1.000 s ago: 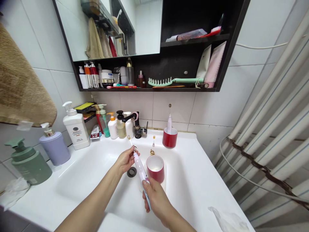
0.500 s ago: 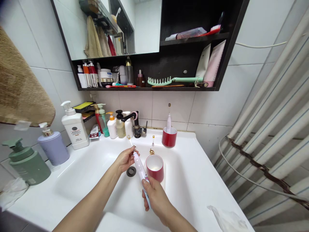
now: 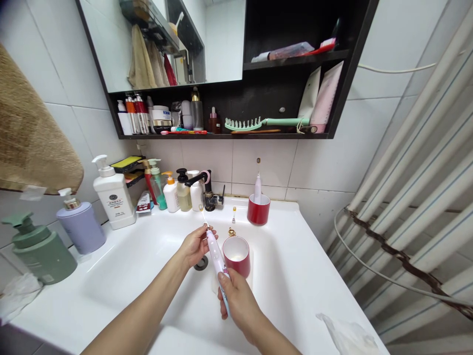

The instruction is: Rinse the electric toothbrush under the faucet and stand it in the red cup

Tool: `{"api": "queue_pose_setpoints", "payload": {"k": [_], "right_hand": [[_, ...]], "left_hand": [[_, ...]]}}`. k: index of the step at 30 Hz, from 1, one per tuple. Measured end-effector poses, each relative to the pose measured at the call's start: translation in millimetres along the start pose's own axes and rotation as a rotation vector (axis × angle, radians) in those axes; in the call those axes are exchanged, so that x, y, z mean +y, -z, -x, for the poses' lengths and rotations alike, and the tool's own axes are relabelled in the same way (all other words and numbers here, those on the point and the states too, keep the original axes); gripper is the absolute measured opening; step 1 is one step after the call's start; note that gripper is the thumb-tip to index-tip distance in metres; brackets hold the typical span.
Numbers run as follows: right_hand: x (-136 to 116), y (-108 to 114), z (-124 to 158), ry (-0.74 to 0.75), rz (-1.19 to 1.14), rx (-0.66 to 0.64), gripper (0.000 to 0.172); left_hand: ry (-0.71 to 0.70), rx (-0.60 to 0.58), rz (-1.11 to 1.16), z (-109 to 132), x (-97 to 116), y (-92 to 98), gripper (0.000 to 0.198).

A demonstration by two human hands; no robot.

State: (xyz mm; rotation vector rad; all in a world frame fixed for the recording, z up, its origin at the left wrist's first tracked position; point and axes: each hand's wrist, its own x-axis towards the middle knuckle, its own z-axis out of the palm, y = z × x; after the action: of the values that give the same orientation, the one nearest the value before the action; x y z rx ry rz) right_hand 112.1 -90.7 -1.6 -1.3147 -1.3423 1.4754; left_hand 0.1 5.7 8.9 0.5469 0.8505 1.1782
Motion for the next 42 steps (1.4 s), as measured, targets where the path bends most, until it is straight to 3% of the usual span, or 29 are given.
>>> {"api": "queue_pose_setpoints", "payload": {"k": [23,29,42], "right_hand": [[0.4,1.6,-0.1,-0.005,-0.004,-0.007,0.028],[-2.3,0.9,0.8,-0.006,-0.005,-0.025,0.029],[1.1,1.1,0.0,0.0,0.012,-0.012,0.031]], "left_hand": [[0.003,-0.002,-0.027,-0.7,-4.0,0.0,0.013],[-0.062,0.051,-0.021,-1.8,-2.1,1.2,0.015],[-0.095,0.024,-0.047,-2.0,-3.9,1.1,0.016]]}}
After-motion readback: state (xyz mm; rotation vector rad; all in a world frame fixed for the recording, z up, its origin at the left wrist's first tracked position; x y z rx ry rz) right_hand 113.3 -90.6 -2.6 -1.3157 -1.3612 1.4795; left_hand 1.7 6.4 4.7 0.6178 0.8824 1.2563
